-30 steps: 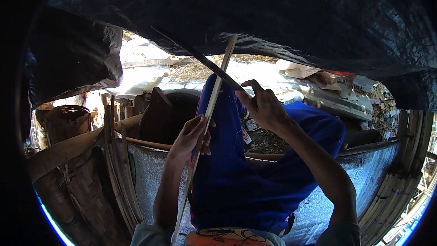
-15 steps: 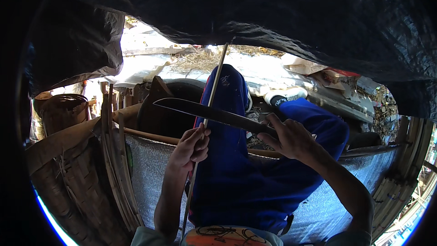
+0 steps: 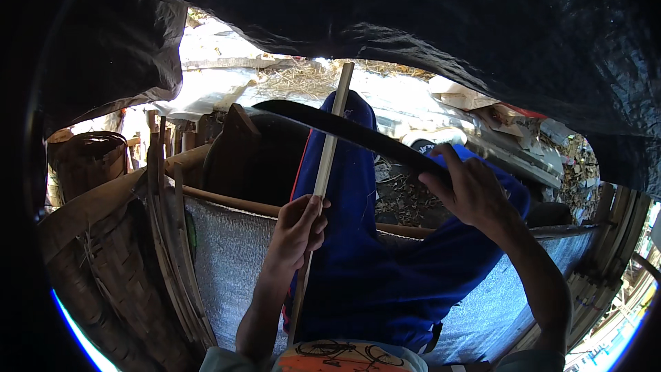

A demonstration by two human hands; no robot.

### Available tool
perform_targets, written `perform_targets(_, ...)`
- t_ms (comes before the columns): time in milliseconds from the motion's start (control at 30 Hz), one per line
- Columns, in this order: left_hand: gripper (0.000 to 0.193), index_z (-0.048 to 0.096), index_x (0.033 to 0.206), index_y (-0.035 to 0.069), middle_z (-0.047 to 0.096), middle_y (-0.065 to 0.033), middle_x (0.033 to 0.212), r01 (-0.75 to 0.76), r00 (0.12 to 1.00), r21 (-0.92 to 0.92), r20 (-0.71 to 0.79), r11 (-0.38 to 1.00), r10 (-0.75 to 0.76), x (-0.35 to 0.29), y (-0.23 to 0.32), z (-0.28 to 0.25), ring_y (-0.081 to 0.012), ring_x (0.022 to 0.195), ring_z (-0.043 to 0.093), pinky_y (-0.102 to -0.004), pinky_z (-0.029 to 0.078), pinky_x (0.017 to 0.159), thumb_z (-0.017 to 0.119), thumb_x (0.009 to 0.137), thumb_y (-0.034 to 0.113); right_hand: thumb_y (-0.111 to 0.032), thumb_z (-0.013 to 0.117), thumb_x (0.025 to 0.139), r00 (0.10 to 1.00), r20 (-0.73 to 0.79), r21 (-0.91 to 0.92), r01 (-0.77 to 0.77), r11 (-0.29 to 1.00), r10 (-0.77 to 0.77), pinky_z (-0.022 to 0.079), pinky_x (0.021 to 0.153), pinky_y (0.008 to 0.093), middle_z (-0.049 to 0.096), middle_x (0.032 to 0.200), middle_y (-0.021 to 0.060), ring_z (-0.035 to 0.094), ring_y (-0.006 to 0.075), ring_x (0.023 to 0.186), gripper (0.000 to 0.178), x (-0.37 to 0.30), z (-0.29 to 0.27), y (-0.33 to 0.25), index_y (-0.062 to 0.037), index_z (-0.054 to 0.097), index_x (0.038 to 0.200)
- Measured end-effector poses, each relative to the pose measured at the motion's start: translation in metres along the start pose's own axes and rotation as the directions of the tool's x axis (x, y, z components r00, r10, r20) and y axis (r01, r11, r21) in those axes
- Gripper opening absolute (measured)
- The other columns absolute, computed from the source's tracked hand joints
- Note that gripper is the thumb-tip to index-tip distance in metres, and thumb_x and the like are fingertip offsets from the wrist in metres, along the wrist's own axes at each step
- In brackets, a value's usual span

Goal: Shaving and smoothing a strip of bamboo or wood using a machete and a small knife.

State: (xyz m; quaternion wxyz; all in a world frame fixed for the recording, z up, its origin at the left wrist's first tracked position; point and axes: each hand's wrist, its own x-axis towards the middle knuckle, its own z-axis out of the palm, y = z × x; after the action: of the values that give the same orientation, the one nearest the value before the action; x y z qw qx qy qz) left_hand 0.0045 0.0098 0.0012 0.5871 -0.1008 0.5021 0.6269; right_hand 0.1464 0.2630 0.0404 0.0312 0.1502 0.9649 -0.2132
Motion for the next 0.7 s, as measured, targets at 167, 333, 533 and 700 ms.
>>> perform_targets(167, 0.033, 0.056, 0.098, -0.003, 0.043, 0.0025, 0.058, -0.038, 0.999, 0.032, 0.004, 0.999, 0.038, -0.001, -0.003, 0.003, 0.0006, 0.043, 0.036, -0.0155, 0.029, 0.035, 0.050, 0.097, 0.030, -0.034, 0.061, 0.088, 0.965, 0.262, 0.158, -0.074, 0.985, 0.030, 0.048, 0.052, 0.0395, 0.063, 0.070, 0.0151, 0.061, 0.0287, 0.055, 0.038, -0.019, -0.009, -0.027, -0.0032, 0.049, 0.107)
perform_targets(333, 0.035, 0.057, 0.094, -0.003, 0.043, 0.0029, 0.057, -0.068, 0.997, 0.117, -0.039, 0.991, 0.073, 0.000, -0.010, 0.010, 0.0003, 0.043, 0.036, -0.0156, 0.030, 0.035, 0.051, 0.096, 0.031, -0.034, 0.062, 0.088, 0.972, 0.233, 0.129, -0.023, 0.991, -0.008, 0.048, 0.049, 0.0403, 0.061, 0.063, 0.0151, 0.061, 0.0292, 0.052, 0.039, -0.018, 0.005, -0.021, -0.0022, 0.049, 0.104)
perform_targets(533, 0.034, 0.057, 0.090, -0.003, 0.040, 0.0040, 0.054, -0.076, 0.987, 0.202, -0.125, 0.976, 0.103, -0.003, -0.010, 0.010, 0.0006, 0.042, 0.035, -0.0154, 0.029, 0.034, 0.051, 0.096, 0.030, -0.042, 0.061, 0.087, 0.930, 0.357, 0.047, -0.113, 0.992, 0.089, 0.049, 0.046, 0.0407, 0.059, 0.055, 0.0140, 0.063, 0.0277, 0.050, 0.047, -0.008, 0.022, -0.016, 0.0012, 0.051, 0.102)
perform_targets(700, 0.034, 0.056, 0.090, -0.002, 0.039, 0.0043, 0.054, -0.066, 0.989, 0.173, -0.121, 0.983, 0.088, 0.000, -0.008, 0.009, 0.0010, 0.042, 0.035, -0.0158, 0.027, 0.032, 0.051, 0.097, 0.030, -0.049, 0.059, 0.086, 0.921, 0.369, -0.013, -0.126, 0.992, 0.121, 0.051, 0.046, 0.0399, 0.059, 0.056, 0.0145, 0.063, 0.0277, 0.050, 0.055, -0.004, 0.033, -0.008, 0.0024, 0.053, 0.106)
